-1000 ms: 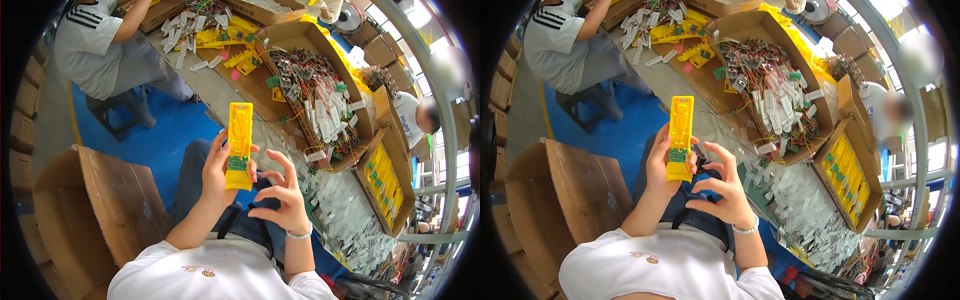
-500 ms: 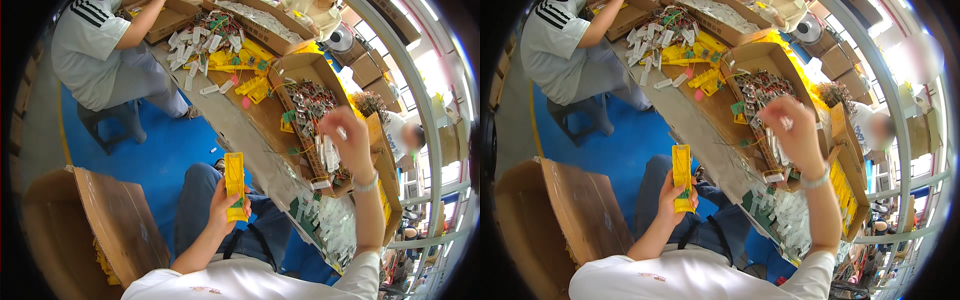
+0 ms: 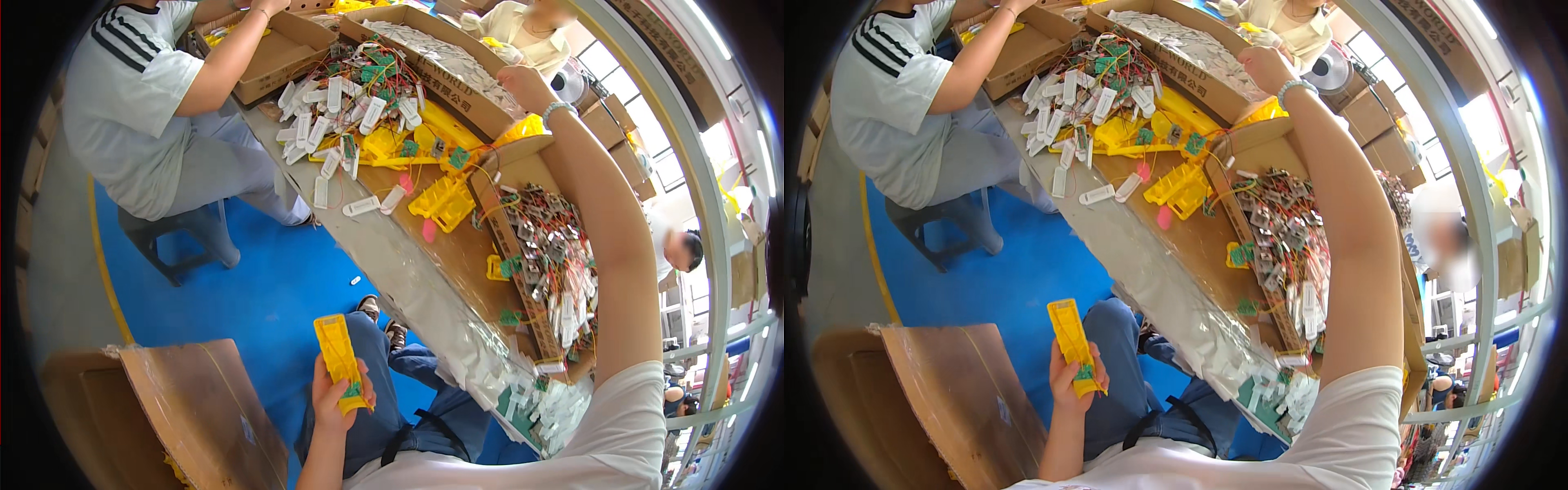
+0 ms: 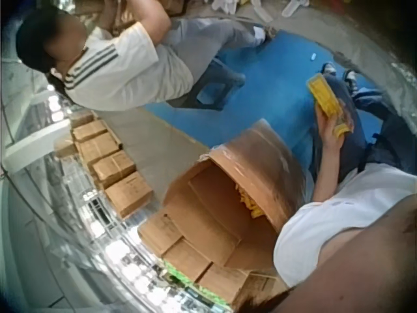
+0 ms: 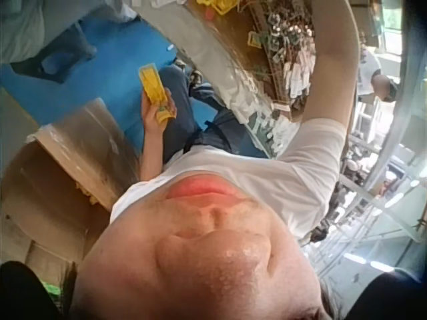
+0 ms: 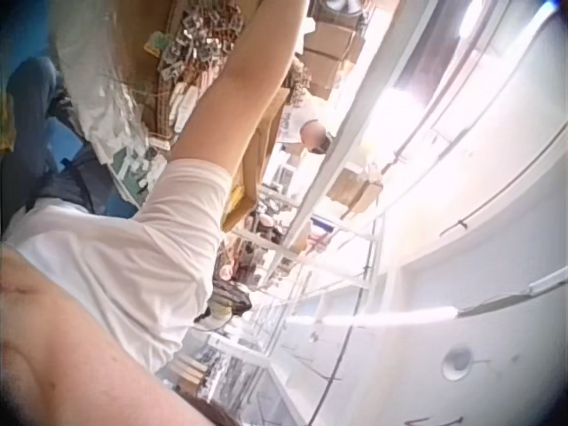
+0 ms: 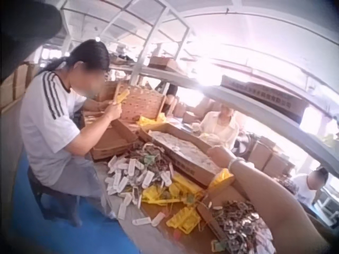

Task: Assembling PCB boards and wiring into yellow plastic housings and attaching white covers on a factory assembly line.

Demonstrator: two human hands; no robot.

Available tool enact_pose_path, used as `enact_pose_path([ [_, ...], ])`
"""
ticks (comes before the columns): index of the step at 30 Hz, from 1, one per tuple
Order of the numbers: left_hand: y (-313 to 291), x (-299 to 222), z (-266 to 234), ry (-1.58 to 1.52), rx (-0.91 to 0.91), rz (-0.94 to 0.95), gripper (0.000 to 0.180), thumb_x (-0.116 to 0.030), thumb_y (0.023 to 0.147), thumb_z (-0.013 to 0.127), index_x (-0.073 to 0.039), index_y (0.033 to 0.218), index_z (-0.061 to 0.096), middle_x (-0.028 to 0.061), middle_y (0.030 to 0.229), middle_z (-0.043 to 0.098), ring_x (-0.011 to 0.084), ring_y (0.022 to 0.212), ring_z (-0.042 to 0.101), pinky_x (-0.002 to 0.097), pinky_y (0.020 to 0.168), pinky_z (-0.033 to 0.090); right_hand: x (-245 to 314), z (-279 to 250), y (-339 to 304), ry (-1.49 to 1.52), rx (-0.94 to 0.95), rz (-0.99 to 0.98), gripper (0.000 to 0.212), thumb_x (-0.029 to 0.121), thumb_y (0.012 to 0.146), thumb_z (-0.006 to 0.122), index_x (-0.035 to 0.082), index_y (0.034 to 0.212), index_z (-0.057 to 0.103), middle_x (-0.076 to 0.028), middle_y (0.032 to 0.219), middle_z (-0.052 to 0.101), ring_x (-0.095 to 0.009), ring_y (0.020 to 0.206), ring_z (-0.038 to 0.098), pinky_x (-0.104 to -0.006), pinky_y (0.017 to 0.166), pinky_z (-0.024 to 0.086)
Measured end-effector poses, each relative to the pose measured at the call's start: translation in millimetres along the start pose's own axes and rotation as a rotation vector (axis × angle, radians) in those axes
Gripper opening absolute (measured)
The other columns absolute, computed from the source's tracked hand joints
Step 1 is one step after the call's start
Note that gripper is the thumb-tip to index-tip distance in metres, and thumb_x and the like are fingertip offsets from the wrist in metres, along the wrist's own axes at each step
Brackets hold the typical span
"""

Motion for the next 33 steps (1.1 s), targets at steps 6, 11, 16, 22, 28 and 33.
enact_pose_path([
  [6,23,-14,-35,0.059,-0.095,0.055,0.052,-0.011,0.088,0.055,-0.009,0.134,0.032,0.0191,0.103,0.055,0.0260,0.065,0.063,0.0377,0.052,0.054,-1,50,38,-0.190,0.208,-0.061,0.013,0.006,0.080,0.057,0.009,0.086,0.068,-0.011,0.088,0.069,-0.030,0.081,0.066,-0.0385,0.071,0.051],
  [11,34,-19,-36,0.079,-0.133,0.063,0.052,-0.011,0.088,0.056,-0.009,0.134,0.033,0.0188,0.103,0.055,0.0258,0.065,0.063,0.0371,0.053,0.055,3,46,41,-0.086,0.093,-0.161,0.007,0.009,0.079,0.061,0.006,0.082,0.066,-0.014,0.082,0.067,-0.032,0.080,0.065,-0.0386,0.069,0.050],
  [16,33,-23,-33,0.096,-0.131,0.053,0.051,-0.010,0.087,0.056,-0.009,0.134,0.033,0.0187,0.104,0.055,0.0251,0.065,0.063,0.0370,0.053,0.055,-13,58,47,-0.059,0.152,-0.129,0.006,0.011,0.080,0.063,0.006,0.083,0.066,-0.014,0.082,0.066,-0.032,0.081,0.064,-0.0392,0.070,0.050],
  [22,26,-31,-39,0.120,-0.132,0.069,0.048,-0.011,0.089,0.053,-0.011,0.134,0.035,0.0183,0.104,0.055,0.0235,0.066,0.062,0.0355,0.054,0.055,-18,43,43,-0.116,0.008,-0.177,0.010,0.014,0.084,0.061,0.005,0.083,0.065,-0.013,0.080,0.067,-0.030,0.076,0.065,-0.0378,0.069,0.050],
  [28,27,-45,-4,0.157,-0.024,0.100,0.048,-0.015,0.091,0.052,-0.010,0.135,0.034,0.0185,0.104,0.055,0.0243,0.065,0.062,0.0351,0.052,0.055,-26,-8,17,1.009,-0.121,0.274,0.017,0.012,0.090,0.060,-0.002,0.098,0.066,-0.011,0.086,0.069,-0.018,0.077,0.068,-0.0275,0.073,0.055],
  [33,11,-59,30,0.189,0.064,0.150,0.049,-0.026,0.094,0.052,-0.010,0.135,0.033,0.0187,0.103,0.055,0.0245,0.064,0.062,0.0357,0.051,0.054,68,-76,-46,1.106,-0.087,0.156,0.027,0.008,0.088,0.064,-0.005,0.112,0.062,-0.010,0.102,0.067,-0.016,0.093,0.065,-0.0271,0.087,0.051],
])
Point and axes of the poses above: each hand's wrist, its own y-axis towards the middle knuckle, its own z-axis out of the palm, x = y × z, the point moved 8 cm from there along y, towards the middle knuckle
